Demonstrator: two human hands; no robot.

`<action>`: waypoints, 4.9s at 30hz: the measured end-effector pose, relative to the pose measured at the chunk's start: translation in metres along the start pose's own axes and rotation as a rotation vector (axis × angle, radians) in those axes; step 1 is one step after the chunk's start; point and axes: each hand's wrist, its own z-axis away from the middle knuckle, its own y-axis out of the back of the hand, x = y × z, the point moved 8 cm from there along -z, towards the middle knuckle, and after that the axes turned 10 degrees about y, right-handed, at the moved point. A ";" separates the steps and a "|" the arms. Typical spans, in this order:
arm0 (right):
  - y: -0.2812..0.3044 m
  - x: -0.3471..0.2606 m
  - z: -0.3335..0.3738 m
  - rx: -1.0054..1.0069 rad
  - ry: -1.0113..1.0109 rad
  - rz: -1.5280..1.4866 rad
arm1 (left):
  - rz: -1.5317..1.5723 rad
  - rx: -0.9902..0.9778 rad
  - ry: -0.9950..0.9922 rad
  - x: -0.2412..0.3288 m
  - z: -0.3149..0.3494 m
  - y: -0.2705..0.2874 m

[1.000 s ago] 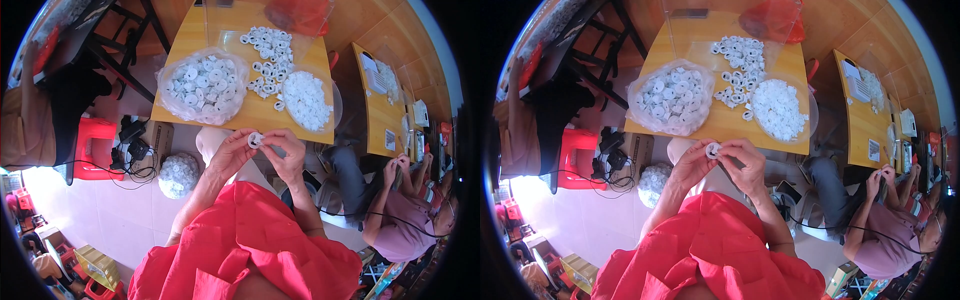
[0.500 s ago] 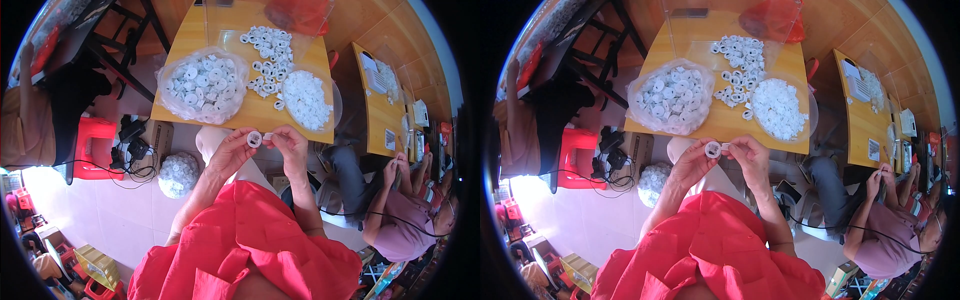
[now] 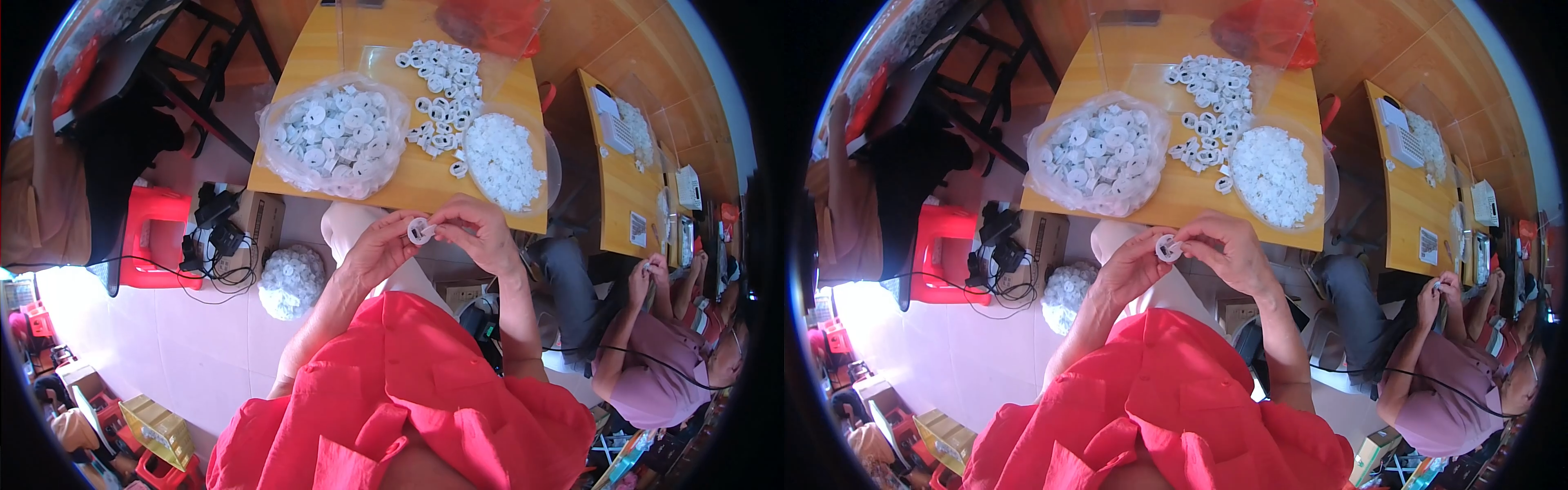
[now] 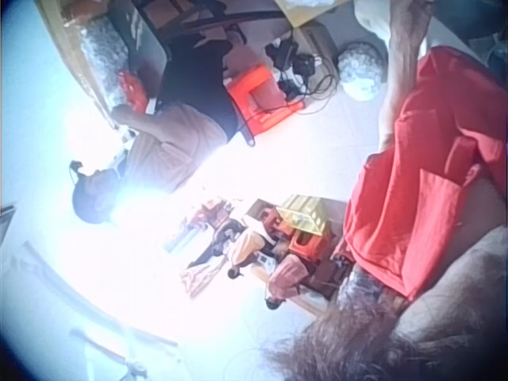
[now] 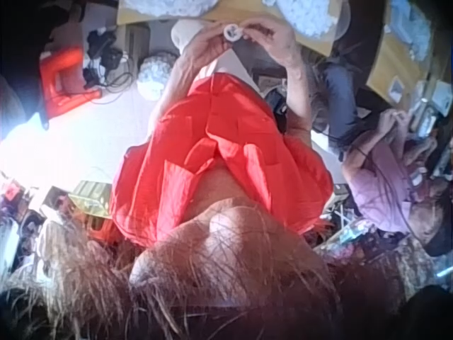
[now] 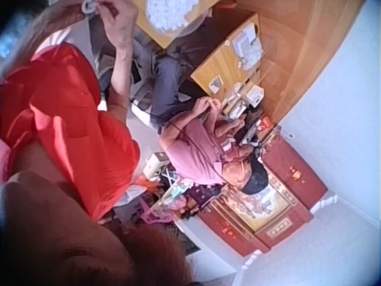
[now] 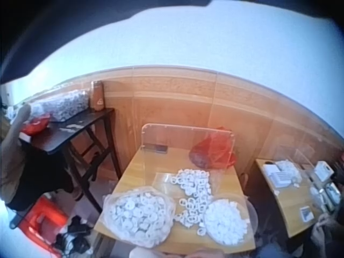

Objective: The person assembles small plastic components by picking up plastic housings and inner parts from trays on the table and fitting them together by hand.

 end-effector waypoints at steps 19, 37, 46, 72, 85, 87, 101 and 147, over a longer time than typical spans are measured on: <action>-0.021 -0.015 -0.015 -0.389 0.150 0.326 | -0.095 0.036 0.091 -0.011 -0.003 0.005; -0.020 -0.015 -0.015 -0.316 0.177 0.377 | -0.138 0.111 0.095 -0.008 -0.005 0.007; -0.015 -0.013 -0.012 -0.143 0.219 0.331 | -0.203 0.134 0.034 0.003 0.002 -0.002; -0.016 0.011 0.019 0.383 0.127 0.343 | -0.665 0.382 -0.458 0.027 0.019 -0.016; -0.024 0.010 0.022 0.454 0.239 0.516 | -0.789 0.457 -0.628 0.031 0.022 -0.022; -0.024 0.015 0.020 0.435 0.217 0.453 | -0.829 0.432 -0.631 0.035 0.022 -0.024; 0.019 0.054 0.031 0.537 0.179 0.790 | -1.565 1.078 -1.100 0.220 0.052 -0.029; 0.096 0.056 0.049 0.699 -0.007 0.606 | -0.156 0.151 -0.143 0.020 -0.006 0.028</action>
